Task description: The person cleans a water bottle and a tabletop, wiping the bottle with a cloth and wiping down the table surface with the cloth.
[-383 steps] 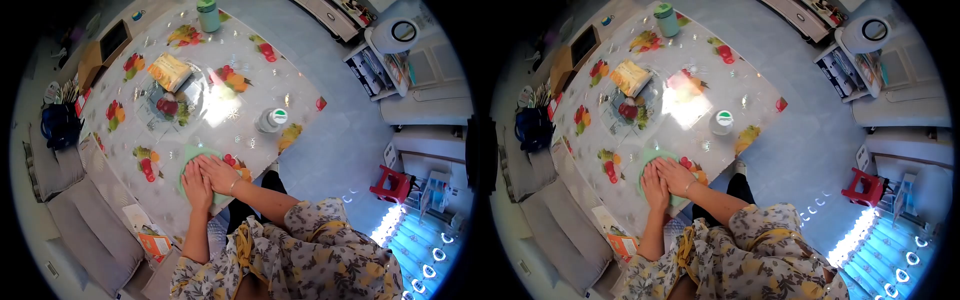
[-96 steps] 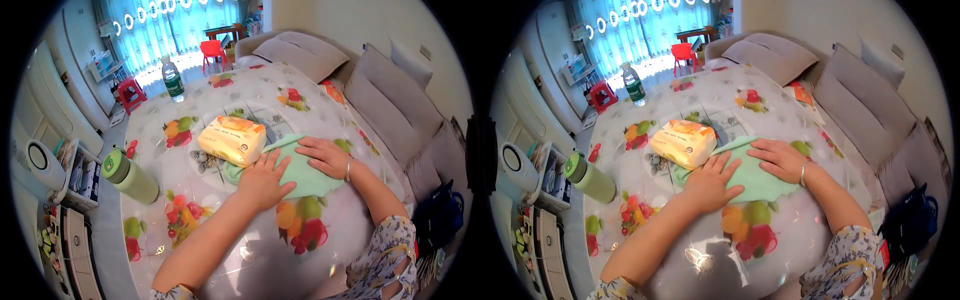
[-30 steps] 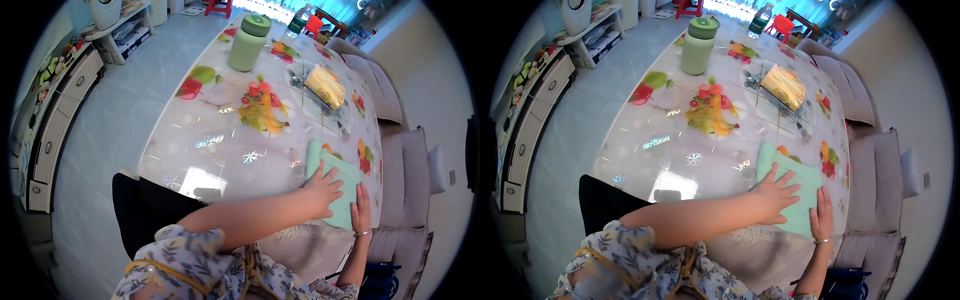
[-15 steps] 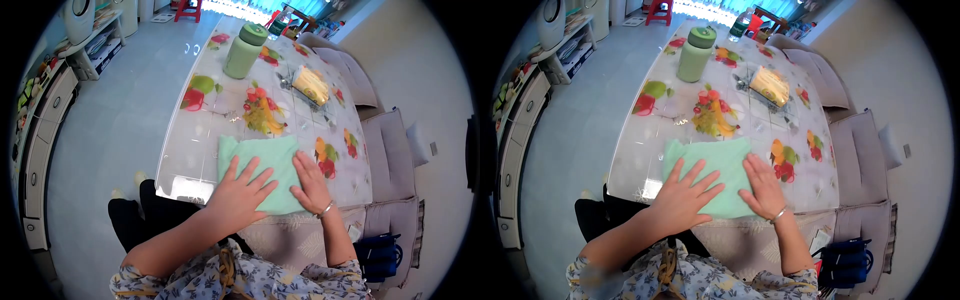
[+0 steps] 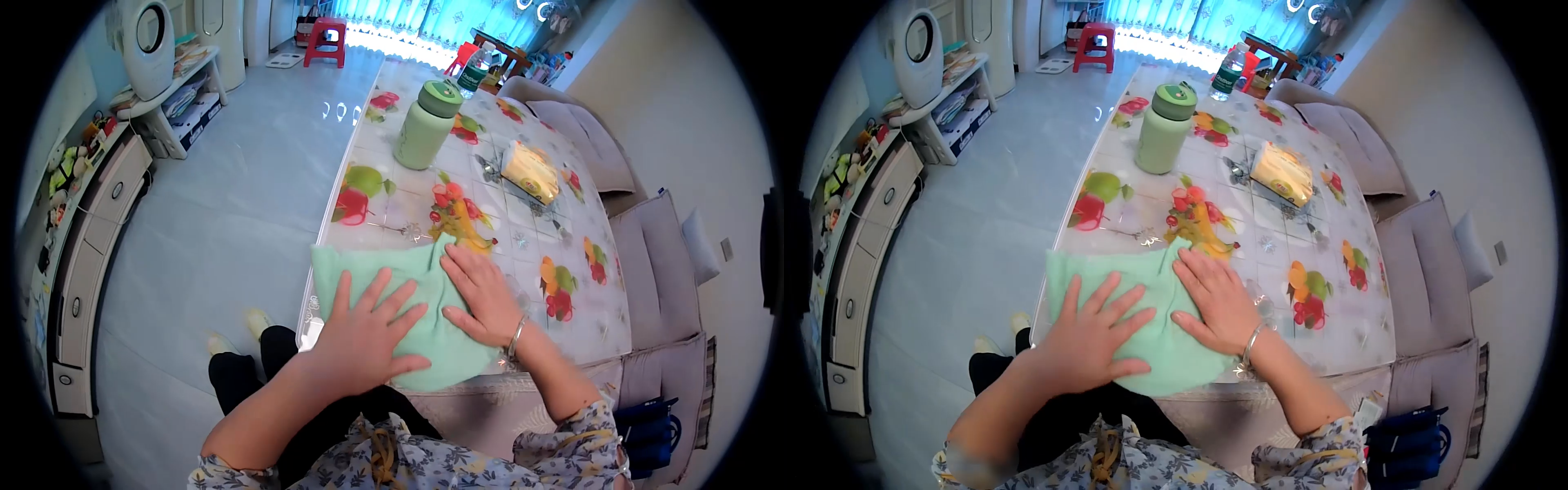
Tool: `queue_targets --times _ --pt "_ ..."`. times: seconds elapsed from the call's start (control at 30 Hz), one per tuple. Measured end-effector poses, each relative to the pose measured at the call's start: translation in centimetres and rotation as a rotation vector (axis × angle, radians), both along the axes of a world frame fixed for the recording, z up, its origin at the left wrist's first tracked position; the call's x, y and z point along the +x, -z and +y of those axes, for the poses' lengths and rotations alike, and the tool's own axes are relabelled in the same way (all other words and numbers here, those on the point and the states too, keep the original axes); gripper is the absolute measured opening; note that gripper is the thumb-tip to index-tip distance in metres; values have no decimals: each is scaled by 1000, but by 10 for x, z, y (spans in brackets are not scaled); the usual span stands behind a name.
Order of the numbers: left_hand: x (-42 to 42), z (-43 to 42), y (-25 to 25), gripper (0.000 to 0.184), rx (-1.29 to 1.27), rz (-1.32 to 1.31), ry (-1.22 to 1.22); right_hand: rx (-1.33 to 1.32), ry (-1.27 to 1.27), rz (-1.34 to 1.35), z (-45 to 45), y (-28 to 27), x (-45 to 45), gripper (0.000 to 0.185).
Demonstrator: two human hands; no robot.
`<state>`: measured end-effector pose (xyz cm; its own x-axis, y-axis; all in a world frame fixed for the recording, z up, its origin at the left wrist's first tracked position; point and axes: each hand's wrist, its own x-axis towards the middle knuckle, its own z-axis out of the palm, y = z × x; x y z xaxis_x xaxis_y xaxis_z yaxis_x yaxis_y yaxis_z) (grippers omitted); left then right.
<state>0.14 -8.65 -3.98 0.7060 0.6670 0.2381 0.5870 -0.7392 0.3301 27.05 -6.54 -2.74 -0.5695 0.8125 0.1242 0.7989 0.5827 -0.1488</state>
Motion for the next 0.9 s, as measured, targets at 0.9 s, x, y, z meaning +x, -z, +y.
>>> queue_targets --times 0.9 --pt "36 126 -3 87 -160 265 -289 114 -84 202 123 8 -15 41"
